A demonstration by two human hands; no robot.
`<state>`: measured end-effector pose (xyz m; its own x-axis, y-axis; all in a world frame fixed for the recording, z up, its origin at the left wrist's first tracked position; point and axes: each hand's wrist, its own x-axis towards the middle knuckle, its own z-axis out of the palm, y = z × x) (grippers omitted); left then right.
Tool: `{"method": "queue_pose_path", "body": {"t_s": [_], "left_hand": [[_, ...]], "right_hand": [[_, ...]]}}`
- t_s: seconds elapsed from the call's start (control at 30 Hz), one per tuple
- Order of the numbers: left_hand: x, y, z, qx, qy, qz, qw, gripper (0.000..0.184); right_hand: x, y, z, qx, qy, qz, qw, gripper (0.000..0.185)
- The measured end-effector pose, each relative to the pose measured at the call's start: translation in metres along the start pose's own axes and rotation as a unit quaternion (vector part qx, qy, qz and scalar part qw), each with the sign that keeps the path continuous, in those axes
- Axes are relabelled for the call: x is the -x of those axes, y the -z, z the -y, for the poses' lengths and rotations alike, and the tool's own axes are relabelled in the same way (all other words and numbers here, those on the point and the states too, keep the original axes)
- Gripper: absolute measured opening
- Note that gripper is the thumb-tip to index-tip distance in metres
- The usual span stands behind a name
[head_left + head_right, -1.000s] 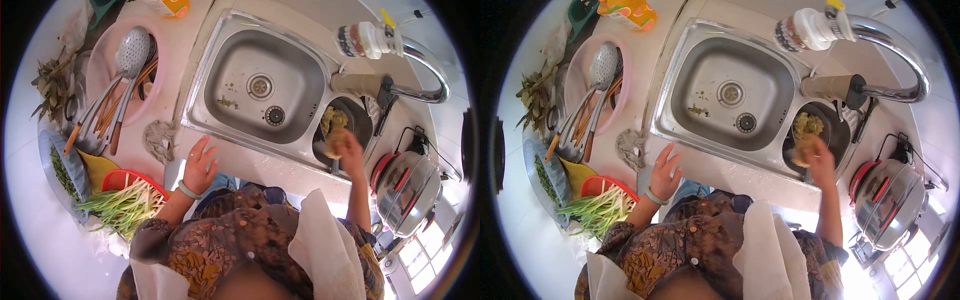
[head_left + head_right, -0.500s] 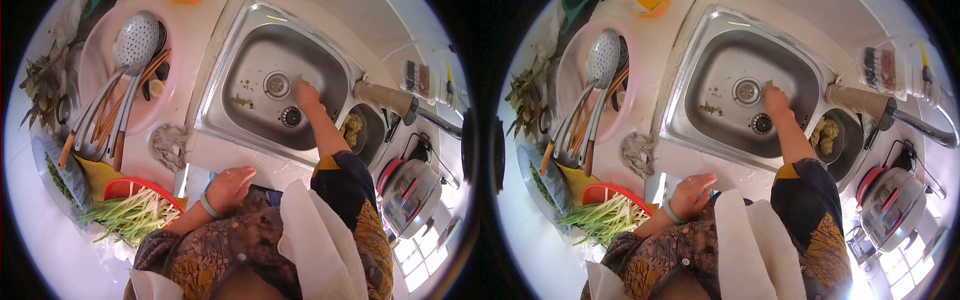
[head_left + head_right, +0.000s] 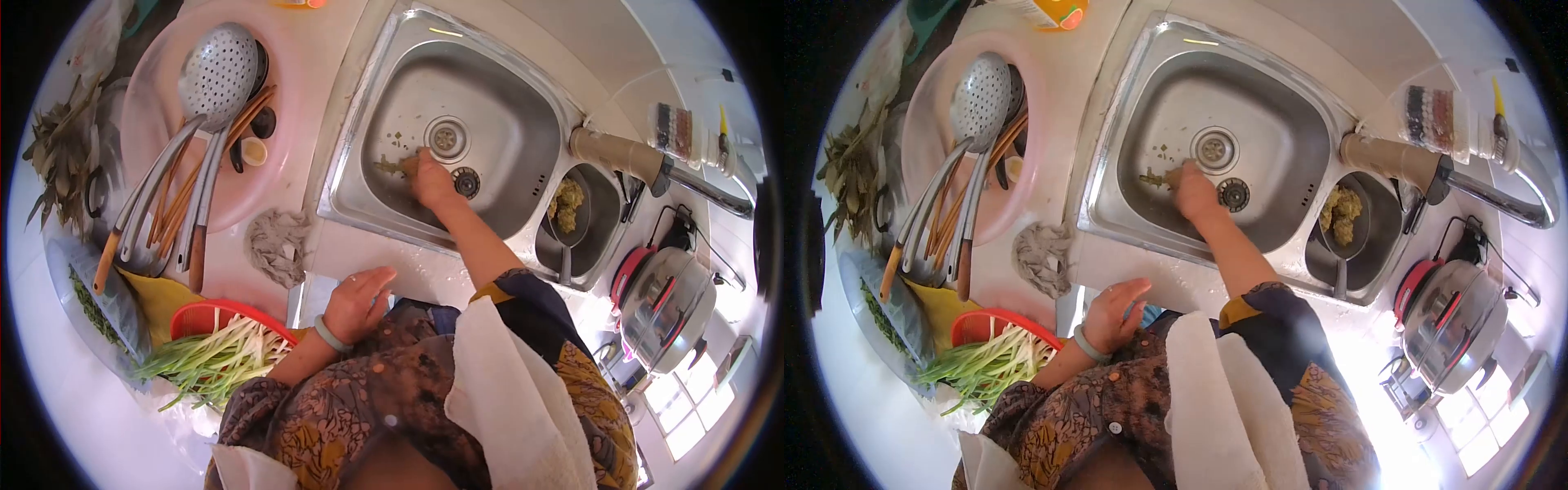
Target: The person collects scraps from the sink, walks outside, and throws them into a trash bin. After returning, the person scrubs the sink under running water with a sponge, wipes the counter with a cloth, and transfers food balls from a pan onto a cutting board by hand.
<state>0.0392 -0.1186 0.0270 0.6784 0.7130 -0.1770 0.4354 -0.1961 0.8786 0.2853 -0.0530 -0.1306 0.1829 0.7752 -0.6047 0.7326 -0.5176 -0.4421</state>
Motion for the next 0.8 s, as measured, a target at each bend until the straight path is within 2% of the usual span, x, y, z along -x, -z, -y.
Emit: {"method": "queue_pose_path", "body": {"t_s": [0.07,0.1,0.2,0.3,0.4,0.5,0.6,0.7,0.8], "left_hand": [[0.001,-0.001,0.002,-0.003,0.0,0.006,1.0,0.032],[0.001,-0.001,0.002,-0.009,0.001,0.007,1.0,0.032],[0.001,-0.001,0.0,-0.016,0.002,0.005,1.0,0.031],[0.002,-0.002,0.003,-0.005,-0.006,-0.004,1.0,0.031],[0.001,-0.006,0.002,0.002,-0.01,0.0,1.0,0.031],[0.001,-0.007,0.002,0.01,-0.005,0.011,1.0,0.031],[0.001,-0.005,0.0,0.011,0.003,0.021,1.0,0.031],[0.003,-0.005,0.002,0.001,0.004,0.019,1.0,0.031],[0.002,-0.005,0.004,-0.01,-0.004,0.011,1.0,0.032]], "right_hand": [[0.002,-0.004,0.001,-0.091,0.028,-0.03,0.995,0.04],[0.003,0.003,0.005,-0.102,0.017,0.002,0.995,0.043],[0.007,0.018,-0.013,-0.152,0.031,-0.023,0.988,0.044],[0.03,0.042,-0.037,-0.128,-0.013,-0.015,0.992,0.045],[0.042,0.047,-0.066,-0.057,-0.005,0.025,0.998,0.045],[0.038,0.048,-0.077,0.049,-0.02,0.098,0.994,0.043],[0.034,0.046,-0.088,0.083,-0.04,0.079,0.993,0.041],[0.025,0.057,-0.1,0.03,-0.011,-0.025,0.999,0.038],[0.007,0.074,-0.109,0.044,-0.072,-0.101,0.991,0.036]]}}
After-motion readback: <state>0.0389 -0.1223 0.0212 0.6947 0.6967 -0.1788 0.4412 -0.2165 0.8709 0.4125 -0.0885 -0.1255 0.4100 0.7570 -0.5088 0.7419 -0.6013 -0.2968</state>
